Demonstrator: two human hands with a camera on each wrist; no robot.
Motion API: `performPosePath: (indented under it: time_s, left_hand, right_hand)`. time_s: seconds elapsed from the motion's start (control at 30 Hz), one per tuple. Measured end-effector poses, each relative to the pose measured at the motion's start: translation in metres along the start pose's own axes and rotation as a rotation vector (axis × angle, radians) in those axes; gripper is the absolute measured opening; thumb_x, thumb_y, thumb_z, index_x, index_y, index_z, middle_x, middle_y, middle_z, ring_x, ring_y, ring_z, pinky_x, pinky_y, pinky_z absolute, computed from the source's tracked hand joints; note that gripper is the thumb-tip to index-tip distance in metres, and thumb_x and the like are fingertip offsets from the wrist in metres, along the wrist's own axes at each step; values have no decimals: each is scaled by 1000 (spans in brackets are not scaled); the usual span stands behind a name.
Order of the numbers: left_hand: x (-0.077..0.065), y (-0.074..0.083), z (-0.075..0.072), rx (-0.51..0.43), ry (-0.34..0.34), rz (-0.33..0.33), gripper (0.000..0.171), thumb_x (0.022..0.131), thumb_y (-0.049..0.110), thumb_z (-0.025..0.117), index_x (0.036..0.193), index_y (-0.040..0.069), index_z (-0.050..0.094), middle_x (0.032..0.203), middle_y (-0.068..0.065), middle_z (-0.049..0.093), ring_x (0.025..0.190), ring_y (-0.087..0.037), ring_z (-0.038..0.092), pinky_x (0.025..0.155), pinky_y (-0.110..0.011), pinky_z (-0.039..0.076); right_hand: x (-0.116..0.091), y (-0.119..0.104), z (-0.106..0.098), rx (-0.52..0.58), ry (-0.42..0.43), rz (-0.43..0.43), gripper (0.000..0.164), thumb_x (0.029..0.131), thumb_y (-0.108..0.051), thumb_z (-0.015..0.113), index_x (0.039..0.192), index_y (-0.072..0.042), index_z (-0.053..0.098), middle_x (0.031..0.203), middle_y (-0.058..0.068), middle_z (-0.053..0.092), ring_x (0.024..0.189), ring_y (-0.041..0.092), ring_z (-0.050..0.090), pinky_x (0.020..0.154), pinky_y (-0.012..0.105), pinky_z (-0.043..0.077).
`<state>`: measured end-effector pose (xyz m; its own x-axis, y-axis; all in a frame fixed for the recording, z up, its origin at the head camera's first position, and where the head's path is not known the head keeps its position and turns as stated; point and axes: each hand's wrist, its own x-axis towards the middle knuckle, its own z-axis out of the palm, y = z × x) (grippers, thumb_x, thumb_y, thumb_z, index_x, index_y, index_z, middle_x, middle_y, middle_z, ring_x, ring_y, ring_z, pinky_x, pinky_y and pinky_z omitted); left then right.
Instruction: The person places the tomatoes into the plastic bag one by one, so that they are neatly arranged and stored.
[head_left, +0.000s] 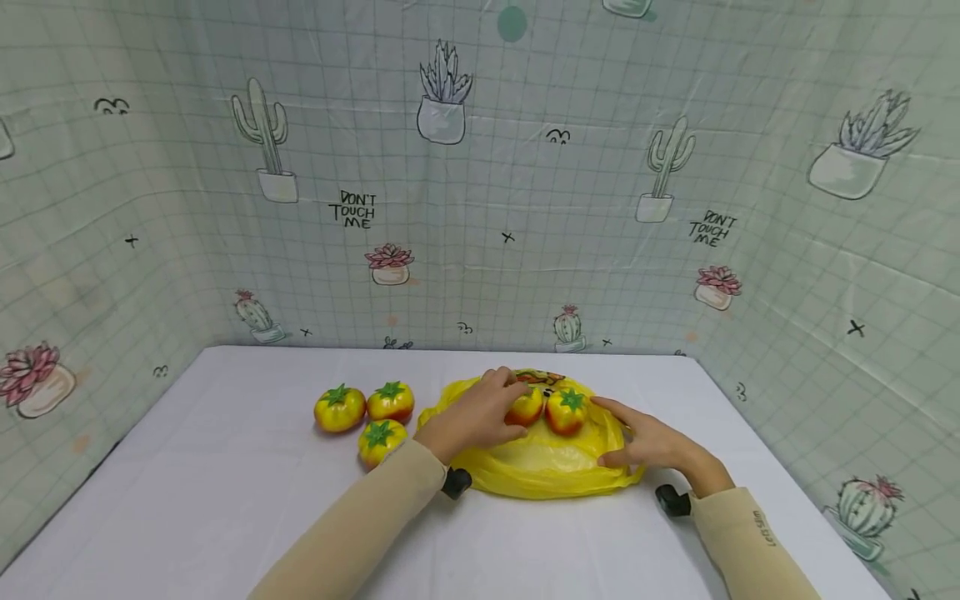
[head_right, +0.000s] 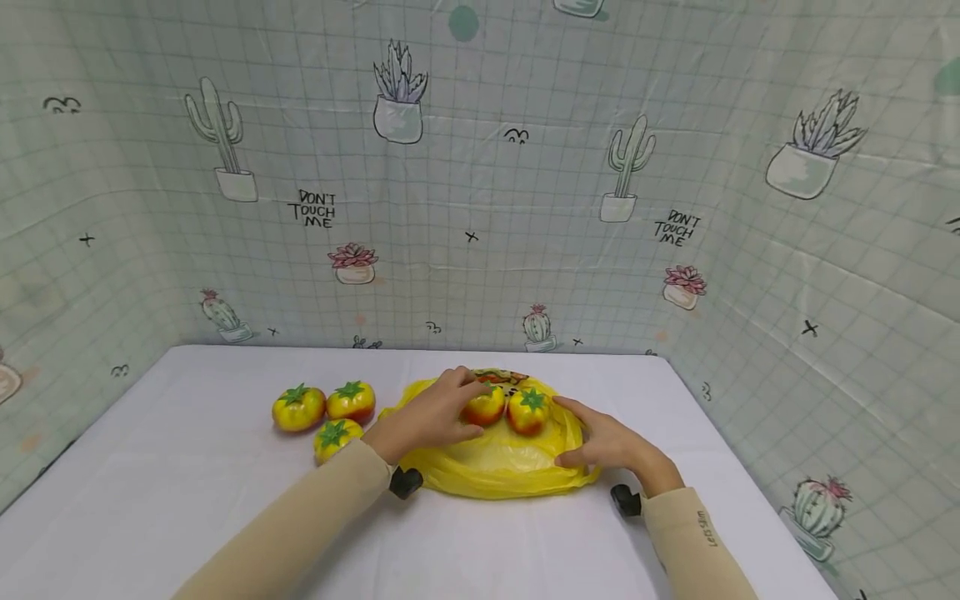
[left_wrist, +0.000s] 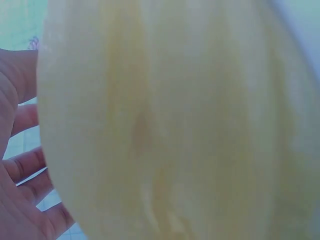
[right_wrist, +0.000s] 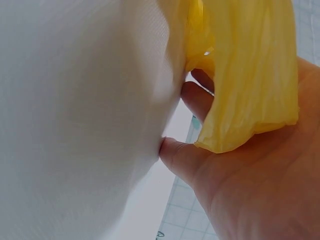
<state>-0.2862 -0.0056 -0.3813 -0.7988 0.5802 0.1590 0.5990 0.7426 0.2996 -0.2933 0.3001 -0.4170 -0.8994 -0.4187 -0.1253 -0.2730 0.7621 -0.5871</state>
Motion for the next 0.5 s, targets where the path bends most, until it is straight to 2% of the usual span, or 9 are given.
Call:
performPosePath:
  time_s: [0.17, 0.27, 0.5]
  left_hand:
    - [-17, -1, 0, -31, 27, -3, 55, 85, 35, 72, 134, 18, 54, 129, -4, 44, 115, -19, 43, 98, -32, 43]
    - [-29, -3, -1, -41, 57, -1, 53, 85, 34, 72, 132, 16, 55, 127, -4, 44, 113, -18, 44, 95, -31, 44]
    - [-51, -7, -4, -49, 133, 45, 49, 85, 32, 72, 128, 13, 58, 129, -6, 44, 113, -20, 44, 92, -32, 46]
  right_hand:
    - [0, -1, -1, 7, 5, 0, 97, 70, -39, 78, 151, -17, 28, 152, 18, 29, 135, 43, 29, 103, 66, 24]
    - [0, -1, 0, 1, -1, -7, 98, 71, -40, 78, 151, -17, 27, 152, 18, 29, 135, 43, 29, 103, 66, 24]
    - [3, 0, 1, 3, -1, -15, 97, 71, -40, 77, 151, -17, 27, 152, 18, 28, 135, 43, 29, 103, 67, 24]
